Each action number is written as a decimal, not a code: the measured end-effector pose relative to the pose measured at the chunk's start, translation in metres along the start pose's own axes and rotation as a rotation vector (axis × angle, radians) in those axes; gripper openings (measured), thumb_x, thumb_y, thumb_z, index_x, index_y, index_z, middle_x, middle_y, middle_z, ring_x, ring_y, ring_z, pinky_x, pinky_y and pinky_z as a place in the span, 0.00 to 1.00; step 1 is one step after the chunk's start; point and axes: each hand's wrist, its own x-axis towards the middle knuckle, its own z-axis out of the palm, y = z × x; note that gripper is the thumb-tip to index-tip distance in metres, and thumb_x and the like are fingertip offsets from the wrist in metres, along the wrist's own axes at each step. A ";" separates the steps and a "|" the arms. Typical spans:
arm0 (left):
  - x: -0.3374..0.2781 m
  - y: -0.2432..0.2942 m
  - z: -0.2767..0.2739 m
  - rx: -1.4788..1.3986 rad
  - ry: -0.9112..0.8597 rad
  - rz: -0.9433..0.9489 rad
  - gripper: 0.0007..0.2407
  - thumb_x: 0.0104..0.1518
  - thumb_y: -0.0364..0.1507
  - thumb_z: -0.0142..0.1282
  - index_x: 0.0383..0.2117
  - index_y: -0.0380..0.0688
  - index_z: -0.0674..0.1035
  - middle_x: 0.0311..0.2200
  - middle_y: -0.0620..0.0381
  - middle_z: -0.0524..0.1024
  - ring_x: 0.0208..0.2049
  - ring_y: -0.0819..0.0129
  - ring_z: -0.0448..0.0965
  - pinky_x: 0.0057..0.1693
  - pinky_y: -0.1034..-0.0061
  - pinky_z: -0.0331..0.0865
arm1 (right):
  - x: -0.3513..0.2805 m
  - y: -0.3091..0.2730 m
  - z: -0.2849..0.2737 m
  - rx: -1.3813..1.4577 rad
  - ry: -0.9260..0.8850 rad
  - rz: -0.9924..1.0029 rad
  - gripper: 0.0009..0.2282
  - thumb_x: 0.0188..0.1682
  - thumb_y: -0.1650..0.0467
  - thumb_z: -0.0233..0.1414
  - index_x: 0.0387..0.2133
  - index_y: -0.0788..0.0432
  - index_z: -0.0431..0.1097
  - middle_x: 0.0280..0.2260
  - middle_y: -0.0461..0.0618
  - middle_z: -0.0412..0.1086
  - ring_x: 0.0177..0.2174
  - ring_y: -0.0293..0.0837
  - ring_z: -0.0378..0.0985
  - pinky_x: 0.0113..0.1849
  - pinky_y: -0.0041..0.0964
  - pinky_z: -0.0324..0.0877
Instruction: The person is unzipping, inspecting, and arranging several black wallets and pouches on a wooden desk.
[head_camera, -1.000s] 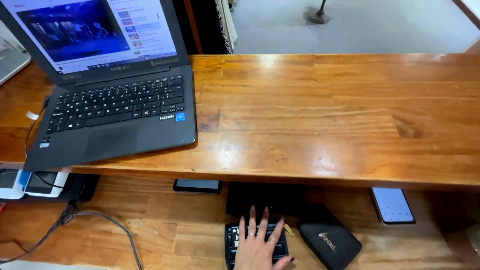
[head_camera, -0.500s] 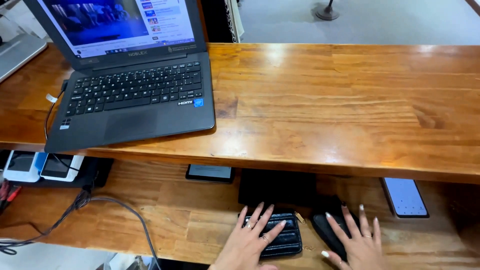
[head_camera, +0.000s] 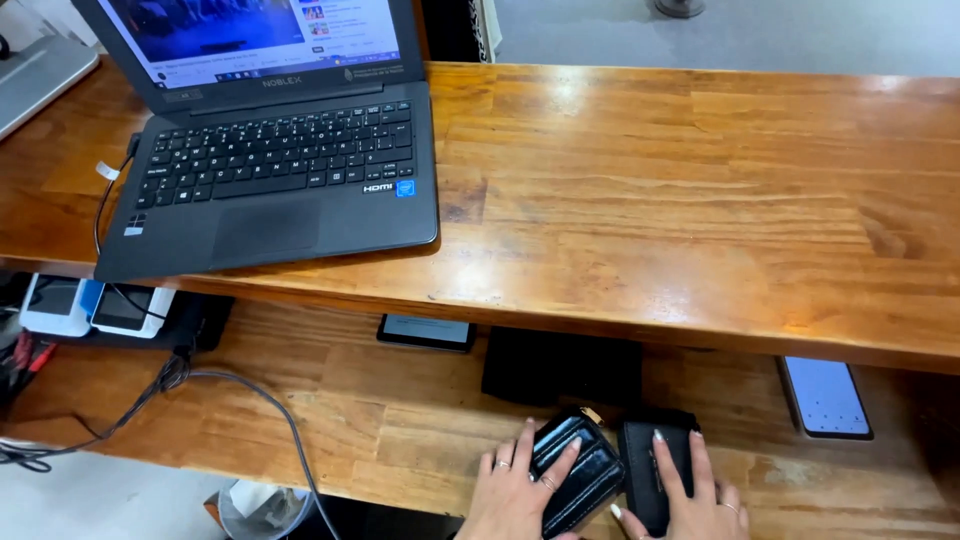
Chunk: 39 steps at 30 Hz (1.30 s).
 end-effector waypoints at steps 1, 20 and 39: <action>0.003 -0.005 0.016 0.066 0.189 0.027 0.43 0.52 0.59 0.46 0.74 0.65 0.44 0.61 0.31 0.43 0.54 0.36 0.53 0.54 0.44 0.53 | 0.001 0.001 0.002 -0.036 -0.007 0.005 0.56 0.14 0.31 0.52 0.66 0.15 0.42 0.75 0.33 0.41 0.42 0.48 0.75 0.47 0.41 0.74; -0.019 0.036 0.006 -0.106 0.177 -0.092 0.54 0.53 0.62 0.52 0.70 0.45 0.27 0.73 0.41 0.17 0.58 0.36 0.59 0.48 0.51 0.73 | 0.000 0.045 0.044 0.286 -0.050 -0.397 0.51 0.27 0.30 0.49 0.68 0.25 0.44 0.74 0.47 0.33 0.68 0.51 0.44 0.61 0.48 0.56; 0.016 0.060 -0.110 0.170 0.100 0.041 0.50 0.38 0.63 0.43 0.71 0.68 0.38 0.75 0.54 0.24 0.72 0.43 0.13 0.70 0.42 0.12 | 0.201 0.040 -0.092 0.611 -0.012 -0.310 0.34 0.46 0.52 0.52 0.65 0.50 0.53 0.68 0.55 0.51 0.67 0.61 0.48 0.61 0.61 0.51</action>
